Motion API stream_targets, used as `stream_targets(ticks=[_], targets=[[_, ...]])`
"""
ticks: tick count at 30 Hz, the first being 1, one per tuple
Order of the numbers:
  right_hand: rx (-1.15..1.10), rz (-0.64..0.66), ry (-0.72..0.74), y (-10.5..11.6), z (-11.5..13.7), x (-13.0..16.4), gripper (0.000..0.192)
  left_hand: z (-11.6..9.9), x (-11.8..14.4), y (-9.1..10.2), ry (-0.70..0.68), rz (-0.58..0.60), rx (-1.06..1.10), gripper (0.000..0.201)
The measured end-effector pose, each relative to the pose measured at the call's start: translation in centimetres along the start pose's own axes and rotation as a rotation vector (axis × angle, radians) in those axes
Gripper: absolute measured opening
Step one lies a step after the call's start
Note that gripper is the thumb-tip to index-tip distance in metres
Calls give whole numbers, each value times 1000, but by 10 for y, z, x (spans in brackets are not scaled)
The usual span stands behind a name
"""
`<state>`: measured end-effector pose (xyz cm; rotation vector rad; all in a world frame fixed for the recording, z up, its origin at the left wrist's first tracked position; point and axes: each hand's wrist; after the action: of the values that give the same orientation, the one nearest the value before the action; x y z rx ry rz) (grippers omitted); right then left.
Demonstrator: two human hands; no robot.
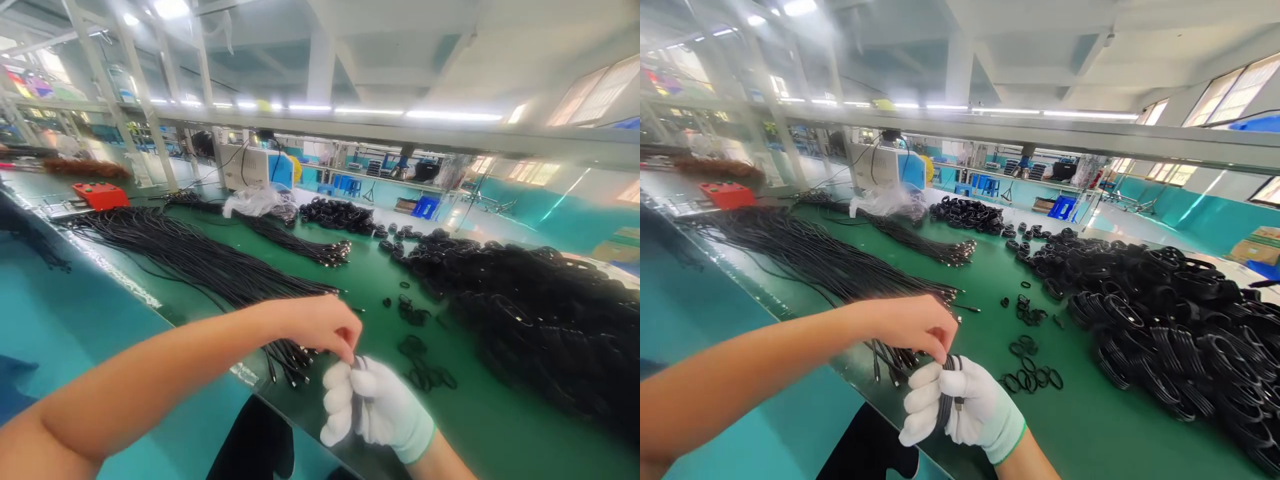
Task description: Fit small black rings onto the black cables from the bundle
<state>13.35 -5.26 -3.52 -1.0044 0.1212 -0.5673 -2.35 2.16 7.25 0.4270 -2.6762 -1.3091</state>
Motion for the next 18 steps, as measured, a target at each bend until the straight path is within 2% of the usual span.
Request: stream_targets(ticks=[2, 4, 7, 9, 11, 15, 18], targets=[[-24, 14, 6, -2, 0, 0, 38, 5, 4, -8, 133, -72, 274, 9], [-21, 19, 36, -5, 1, -2, 37, 7, 10, -22, 219, -238, 437, 11], [62, -7, 121, -7, 2, -7, 37, 6, 18, -46, 239, -517, 494, 9], [141, -44, 159, -7, 3, -8, 36, 4, 21, -59, 223, -634, 510, 9], [233, -71, 179, -7, 5, -7, 35, 5, 23, -70, 205, -681, 587, 10], [387, -64, 147, -14, 10, -4, 34, 14, 26, -86, 139, -665, 757, 14], [445, -39, 125, -26, 14, -3, 31, 16, 29, -95, 55, -809, 576, 9]])
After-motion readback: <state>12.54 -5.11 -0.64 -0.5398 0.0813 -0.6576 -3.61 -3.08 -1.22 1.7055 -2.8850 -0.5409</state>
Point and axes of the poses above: each hand's wrist, its own x-axis away from the middle knuckle, its own y-axis out of the back of the hand, z = x × y, and after that the axes turned 10 degrees about -y, right-handed
